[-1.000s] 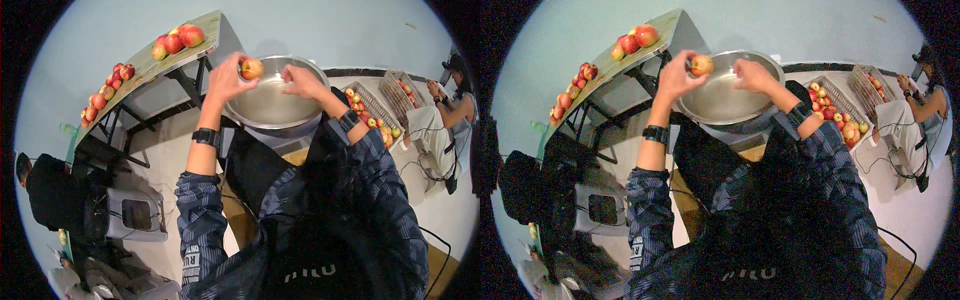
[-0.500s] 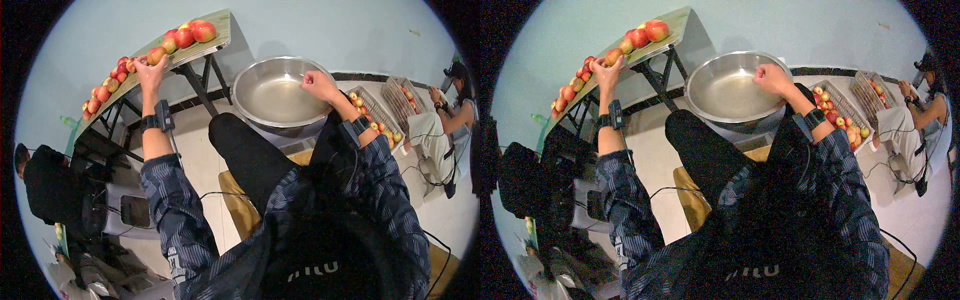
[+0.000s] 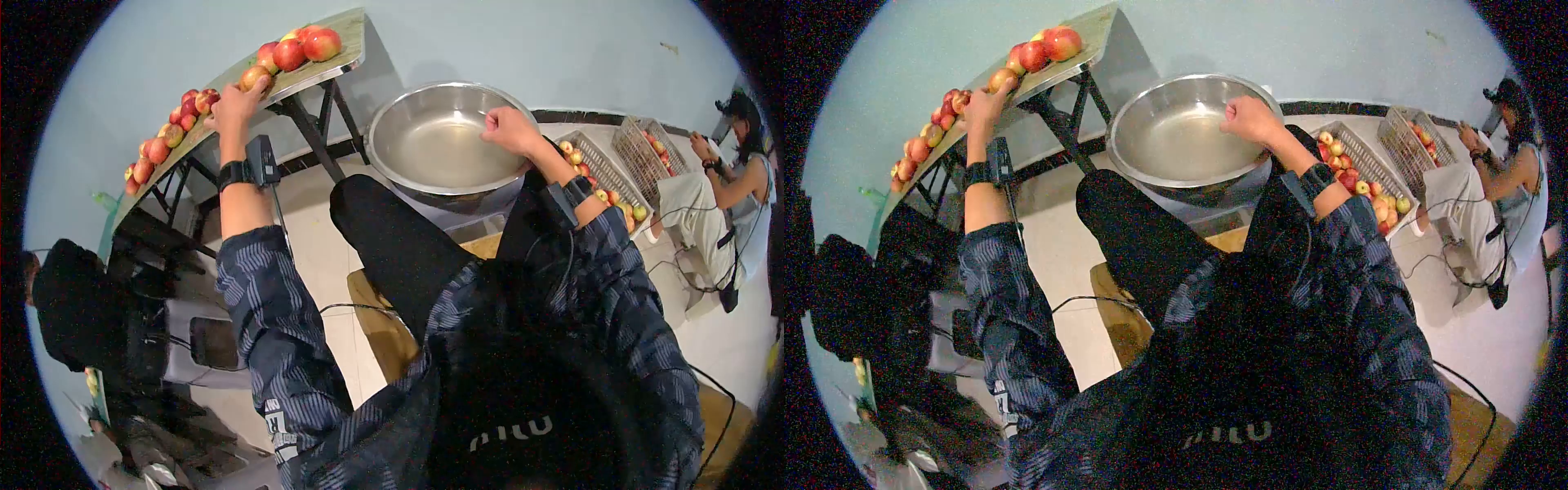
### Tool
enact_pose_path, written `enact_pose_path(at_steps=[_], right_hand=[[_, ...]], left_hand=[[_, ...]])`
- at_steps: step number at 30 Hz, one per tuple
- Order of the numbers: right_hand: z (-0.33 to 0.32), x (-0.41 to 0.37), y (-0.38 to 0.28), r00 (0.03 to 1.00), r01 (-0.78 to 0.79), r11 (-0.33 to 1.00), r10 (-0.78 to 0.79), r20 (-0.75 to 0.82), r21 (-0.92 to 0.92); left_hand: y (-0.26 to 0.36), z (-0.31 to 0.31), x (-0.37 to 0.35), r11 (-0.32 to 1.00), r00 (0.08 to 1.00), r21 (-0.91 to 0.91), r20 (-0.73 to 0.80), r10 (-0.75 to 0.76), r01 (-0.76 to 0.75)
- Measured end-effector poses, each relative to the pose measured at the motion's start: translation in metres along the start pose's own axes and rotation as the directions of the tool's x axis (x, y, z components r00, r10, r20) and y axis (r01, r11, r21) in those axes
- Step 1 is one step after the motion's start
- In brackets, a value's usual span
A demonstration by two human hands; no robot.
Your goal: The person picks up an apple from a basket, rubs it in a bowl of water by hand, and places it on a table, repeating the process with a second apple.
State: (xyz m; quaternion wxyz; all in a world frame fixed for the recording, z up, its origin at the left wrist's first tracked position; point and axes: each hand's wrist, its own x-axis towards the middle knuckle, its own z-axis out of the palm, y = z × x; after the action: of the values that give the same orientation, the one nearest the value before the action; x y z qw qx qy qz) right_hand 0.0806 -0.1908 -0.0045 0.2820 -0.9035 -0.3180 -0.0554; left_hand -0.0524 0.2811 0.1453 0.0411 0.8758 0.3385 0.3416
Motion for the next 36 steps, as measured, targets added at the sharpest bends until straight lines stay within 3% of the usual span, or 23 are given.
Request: enact_pose_path(at_steps=[2, 6, 9, 10, 11, 12, 15, 17, 19, 20, 21, 23, 24, 27, 28, 30, 31, 32, 34, 36], right_hand=[[0.003, 0.002, 0.005, 0.999, 0.042, 0.999, -0.042, -0.010, 0.009], [0.005, -0.001, 0.004, 0.997, 0.076, 0.997, -0.076, -0.032, 0.015], [0.003, -0.002, 0.001, 0.996, 0.083, 0.997, -0.083, -0.023, 0.001], [0.005, -0.001, 0.004, 0.994, 0.106, 0.994, -0.104, -0.044, 0.039], [0.007, 0.000, 0.007, 0.990, 0.129, 0.989, -0.124, -0.068, 0.073], [0.008, 0.002, 0.010, 0.985, 0.153, 0.983, -0.144, -0.093, 0.104], [0.007, 0.003, 0.003, 0.985, 0.137, 0.986, -0.125, -0.120, 0.099], [0.007, 0.003, -0.001, 0.972, 0.198, 0.978, -0.186, -0.143, 0.070], [0.007, 0.005, -0.004, 0.953, 0.263, 0.963, -0.249, -0.172, 0.064], [-0.002, 0.002, -0.013, 0.987, 0.153, 0.988, -0.153, -0.056, -0.015], [-0.004, 0.000, -0.011, 0.957, 0.274, 0.961, -0.275, -0.092, -0.028], [-0.005, -0.005, -0.001, 0.853, 0.494, 0.867, -0.499, -0.153, -0.069], [-0.021, -0.026, -0.017, 0.903, 0.427, 0.897, -0.430, -0.006, -0.111], [-0.038, -0.036, 0.012, 0.943, 0.330, 0.944, -0.330, -0.034, -0.004], [-0.042, -0.032, 0.049, 0.921, 0.381, 0.922, -0.385, -0.064, -0.069], [-0.058, -0.047, 0.095, 0.955, 0.256, 0.967, -0.252, -0.158, 0.004], [-0.065, -0.056, 0.133, 0.980, 0.187, 0.963, -0.168, -0.107, 0.195], [-0.072, -0.065, 0.178, 0.993, 0.112, 0.967, -0.117, 0.007, 0.229], [-0.079, -0.099, 0.251, 0.980, -0.181, 0.964, 0.161, 0.113, 0.195], [-0.077, -0.146, 0.326, 0.886, -0.463, 0.795, 0.428, 0.178, 0.393]], left_hand=[[-0.004, 0.006, 0.011, 0.999, 0.990, -0.029, 0.140, -0.022, 0.026], [-0.010, 0.016, 0.018, 1.000, 0.985, -0.006, 0.171, 0.000, 0.001], [-0.003, 0.008, 0.011, 0.995, 0.995, 0.097, 0.101, -0.026, 0.017], [0.005, 0.005, 0.002, 0.987, 0.987, 0.159, -0.147, 0.061, -0.038], [0.014, 0.004, -0.010, 0.972, 0.911, 0.225, -0.381, 0.158, -0.075], [0.028, 0.000, -0.024, 0.952, 0.771, 0.291, -0.585, 0.252, -0.090], [0.097, -0.042, -0.087, 0.813, 0.544, 0.311, -0.619, 0.566, -0.492], [0.128, -0.021, -0.104, 0.611, 0.565, -0.014, -0.398, 0.723, -0.792], [0.158, 0.013, -0.138, 0.497, 0.550, -0.272, -0.171, 0.818, -0.824], [0.167, 0.036, -0.154, 0.482, 0.505, -0.209, -0.069, 0.861, -0.851], [0.177, 0.055, -0.167, 0.457, 0.457, -0.146, 0.037, 0.889, -0.877], [0.187, 0.069, -0.197, 0.530, 0.507, -0.174, 0.163, 0.847, -0.830], [0.191, 0.071, -0.208, 0.568, 0.528, -0.187, 0.226, 0.819, -0.802], [0.194, 0.080, -0.220, 0.724, 0.607, -0.240, 0.413, 0.679, -0.646], [0.187, 0.099, -0.219, 0.746, 0.627, -0.264, 0.414, 0.660, -0.611], [0.175, 0.118, -0.222, 0.783, 0.640, -0.226, 0.469, 0.609, -0.579], [0.169, 0.125, -0.223, 0.803, 0.647, -0.202, 0.498, 0.577, -0.561], [0.168, 0.128, -0.218, 0.809, 0.618, -0.084, 0.601, 0.506, -0.582], [0.167, 0.146, -0.205, 0.824, 0.635, -0.025, 0.623, 0.456, -0.567], [0.164, 0.151, -0.208, 0.830, 0.657, 0.010, 0.617, 0.433, -0.557]])
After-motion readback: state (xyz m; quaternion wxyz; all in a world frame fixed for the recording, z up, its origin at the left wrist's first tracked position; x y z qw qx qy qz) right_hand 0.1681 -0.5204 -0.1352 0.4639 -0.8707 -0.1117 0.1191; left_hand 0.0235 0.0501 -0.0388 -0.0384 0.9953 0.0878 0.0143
